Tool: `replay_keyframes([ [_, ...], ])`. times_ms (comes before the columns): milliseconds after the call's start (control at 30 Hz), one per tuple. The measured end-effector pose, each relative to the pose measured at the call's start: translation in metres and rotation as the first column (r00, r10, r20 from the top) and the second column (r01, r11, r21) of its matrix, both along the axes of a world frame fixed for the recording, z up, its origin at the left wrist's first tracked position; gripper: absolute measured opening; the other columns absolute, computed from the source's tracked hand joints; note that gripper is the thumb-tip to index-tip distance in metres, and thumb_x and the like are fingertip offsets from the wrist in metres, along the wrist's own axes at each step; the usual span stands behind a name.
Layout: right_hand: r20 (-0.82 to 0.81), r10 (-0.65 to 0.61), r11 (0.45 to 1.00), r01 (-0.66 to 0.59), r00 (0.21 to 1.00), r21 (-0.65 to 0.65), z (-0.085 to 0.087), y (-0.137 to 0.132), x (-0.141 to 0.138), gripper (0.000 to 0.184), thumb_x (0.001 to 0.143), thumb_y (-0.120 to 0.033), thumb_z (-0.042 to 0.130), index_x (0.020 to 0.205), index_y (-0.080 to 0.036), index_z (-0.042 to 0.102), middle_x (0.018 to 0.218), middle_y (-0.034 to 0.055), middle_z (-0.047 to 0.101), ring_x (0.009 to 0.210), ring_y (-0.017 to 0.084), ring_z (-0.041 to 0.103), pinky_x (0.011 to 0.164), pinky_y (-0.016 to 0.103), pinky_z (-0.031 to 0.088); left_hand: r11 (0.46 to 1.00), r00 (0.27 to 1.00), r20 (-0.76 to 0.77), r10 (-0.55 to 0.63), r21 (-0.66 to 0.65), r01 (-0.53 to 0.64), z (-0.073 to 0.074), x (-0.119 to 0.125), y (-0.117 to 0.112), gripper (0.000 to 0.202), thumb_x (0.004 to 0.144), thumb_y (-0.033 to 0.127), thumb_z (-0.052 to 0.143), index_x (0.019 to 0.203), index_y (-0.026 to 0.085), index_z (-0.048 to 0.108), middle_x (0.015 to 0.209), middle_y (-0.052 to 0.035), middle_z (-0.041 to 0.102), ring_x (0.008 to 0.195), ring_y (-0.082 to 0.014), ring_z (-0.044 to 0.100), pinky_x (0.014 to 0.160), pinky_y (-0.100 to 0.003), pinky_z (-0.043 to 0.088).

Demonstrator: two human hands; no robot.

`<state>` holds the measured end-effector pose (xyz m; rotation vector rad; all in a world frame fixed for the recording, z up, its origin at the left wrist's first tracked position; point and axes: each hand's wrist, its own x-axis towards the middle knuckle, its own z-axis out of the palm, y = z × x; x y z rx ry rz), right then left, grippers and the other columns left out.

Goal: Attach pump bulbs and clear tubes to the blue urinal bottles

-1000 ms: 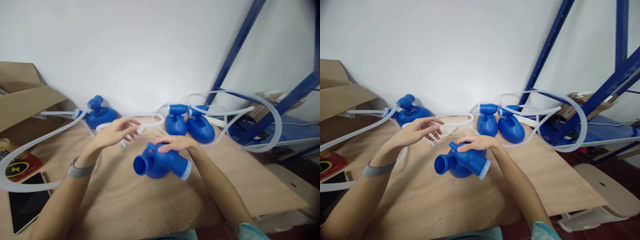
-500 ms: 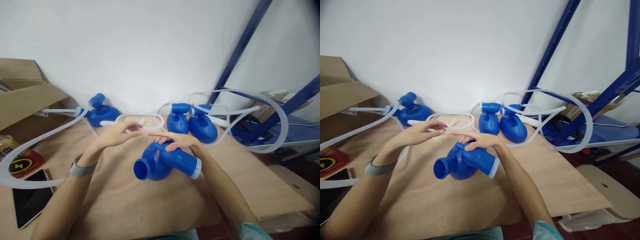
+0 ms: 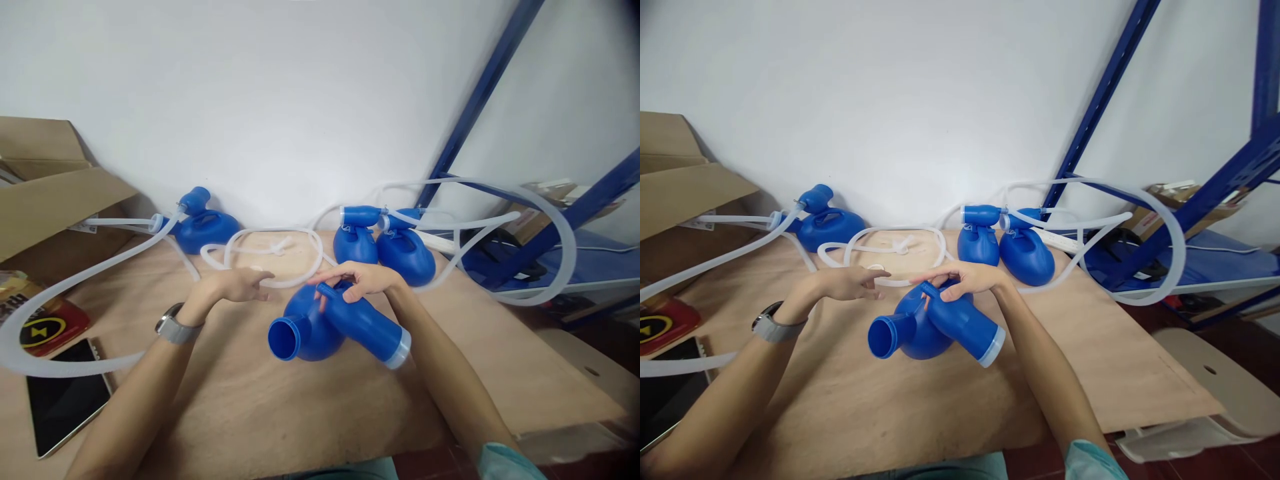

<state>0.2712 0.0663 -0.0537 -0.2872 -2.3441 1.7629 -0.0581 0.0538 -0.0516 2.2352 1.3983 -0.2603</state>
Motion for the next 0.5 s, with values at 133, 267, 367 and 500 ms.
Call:
replay_keyframes([
  [133, -0.042, -0.046, 0.999, 0.045, 0.998, -0.027, 0.001, 0.0, 0.005, 0.064, 0.08, -0.048, 0.089, 0.132, -0.018, 0.068, 0.114, 0.0125, 0.082, 0.112, 0.027, 0.076, 0.104, 0.043, 0.053, 0.978, 0.987, 0.056, 0.154, -0.148, -0.144, -0.003, 0.003, -0.004, 0.084, 0.079, 0.068, 0.063, 0.145, 0.015, 0.06, 0.084, -0.0129, 0.078, 0.073, -0.0313, 0.075, 0.062, -0.035, 0.055],
  [267, -0.176, -0.056, 0.993, 0.037, 0.983, -0.11, -0.005, 0.006, 0.015, 0.062, 0.073, -0.051, 0.094, 0.118, -0.021, 0.063, 0.105, 0.0116, 0.083, 0.104, 0.028, 0.079, 0.103, 0.046, 0.054, 0.989, 0.973, 0.22, 0.07, -0.142, -0.039, 0.017, 0.013, -0.019, 0.065, 0.084, 0.062, 0.064, 0.133, 0.019, 0.068, 0.082, -0.0094, 0.078, 0.066, -0.0266, 0.072, 0.062, -0.034, 0.055],
  [367, -0.258, -0.079, 0.986, 0.037, 0.963, -0.164, -0.006, 0.005, 0.024, 0.068, 0.067, -0.056, 0.096, 0.11, -0.022, 0.055, 0.101, 0.0122, 0.081, 0.1, 0.029, 0.08, 0.091, 0.042, 0.059, 0.981, 0.915, 0.367, -0.168, 0.154, 0.118, 0.041, 0.026, -0.038, 0.04, 0.096, 0.054, 0.053, 0.114, 0.024, 0.075, 0.104, -0.0079, 0.079, 0.084, -0.0229, 0.073, 0.076, -0.031, 0.056],
  [500, -0.373, -0.449, 0.893, 0.408, 0.812, -0.188, 0.001, -0.003, 0.026, 0.084, 0.058, -0.075, 0.091, 0.111, -0.03, 0.045, 0.107, 0.0093, 0.079, 0.101, 0.031, 0.077, 0.086, 0.042, 0.059, 0.945, 0.825, 0.519, -0.225, 0.323, 0.054, 0.061, 0.041, -0.069, 0.041, 0.103, 0.057, 0.05, 0.111, 0.025, 0.073, 0.099, -0.0044, 0.077, 0.088, -0.0217, 0.07, 0.078, -0.03, 0.056],
])
